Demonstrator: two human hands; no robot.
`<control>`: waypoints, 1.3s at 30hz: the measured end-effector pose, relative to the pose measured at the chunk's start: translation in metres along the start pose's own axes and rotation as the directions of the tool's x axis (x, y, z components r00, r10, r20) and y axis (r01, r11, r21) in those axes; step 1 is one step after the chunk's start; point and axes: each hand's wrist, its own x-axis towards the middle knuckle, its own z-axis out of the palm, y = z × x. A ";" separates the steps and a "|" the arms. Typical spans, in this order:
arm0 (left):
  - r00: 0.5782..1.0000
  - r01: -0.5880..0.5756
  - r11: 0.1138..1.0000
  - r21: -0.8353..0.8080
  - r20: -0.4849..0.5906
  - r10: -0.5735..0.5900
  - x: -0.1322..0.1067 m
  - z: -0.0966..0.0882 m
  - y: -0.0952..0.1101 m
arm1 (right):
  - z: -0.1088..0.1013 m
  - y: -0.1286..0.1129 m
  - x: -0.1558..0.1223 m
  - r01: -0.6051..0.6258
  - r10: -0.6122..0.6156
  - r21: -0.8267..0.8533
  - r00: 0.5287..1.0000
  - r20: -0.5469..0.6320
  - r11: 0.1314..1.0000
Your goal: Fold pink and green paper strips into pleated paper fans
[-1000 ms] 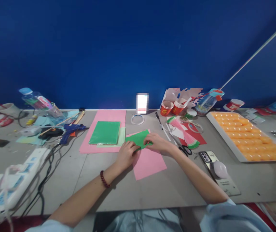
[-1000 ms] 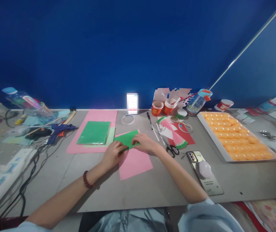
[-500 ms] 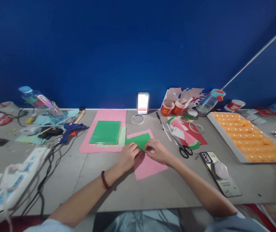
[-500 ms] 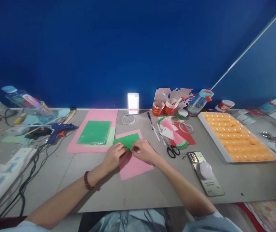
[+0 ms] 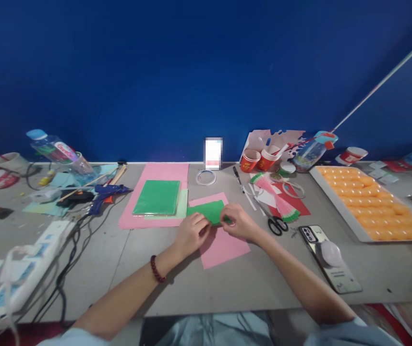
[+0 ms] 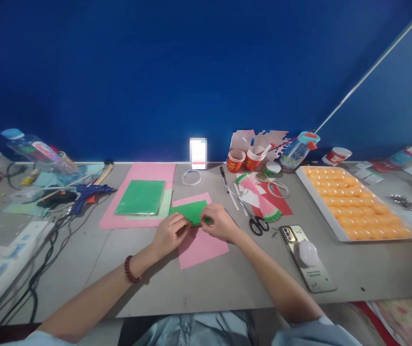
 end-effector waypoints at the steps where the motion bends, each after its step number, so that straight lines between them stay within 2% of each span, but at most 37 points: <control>1: 1.000 0.002 1.000 -0.002 -0.005 -0.002 0.000 0.000 0.000 | -0.003 0.001 0.000 -0.003 0.003 -0.011 1.000 0.006 1.000; 8: 0.999 0.035 0.999 -0.010 -0.015 -0.035 0.000 -0.004 0.000 | -0.023 0.016 -0.002 -0.019 0.020 -0.009 0.998 0.062 1.000; 14: 0.996 0.080 0.995 -0.062 -0.040 -0.082 -0.001 -0.003 -0.005 | -0.038 0.036 -0.006 -0.078 0.078 0.025 0.997 -0.022 0.997; 20: 0.999 0.044 0.996 -0.072 -0.021 -0.046 0.000 -0.001 -0.002 | -0.025 0.017 -0.004 -0.043 0.040 0.120 0.999 0.023 0.992; 23: 1.000 0.025 0.998 -0.058 -0.001 -0.025 0.000 0.002 0.001 | -0.014 0.005 -0.002 -0.008 0.001 0.115 0.998 0.061 0.993; 28: 1.000 -0.004 0.999 -0.045 0.012 0.005 -0.002 0.007 0.002 | -0.004 -0.005 0.000 0.024 -0.028 0.070 0.998 0.061 0.997; 34: 1.000 -0.017 0.998 -0.052 -0.006 0.017 -0.001 0.007 0.004 | -0.003 -0.003 -0.002 0.046 -0.048 0.035 0.997 0.061 0.998; 39: 1.000 0.011 0.997 -0.075 -0.012 -0.011 -0.001 0.004 0.004 | -0.011 0.001 0.000 0.034 -0.037 0.052 0.998 0.056 0.998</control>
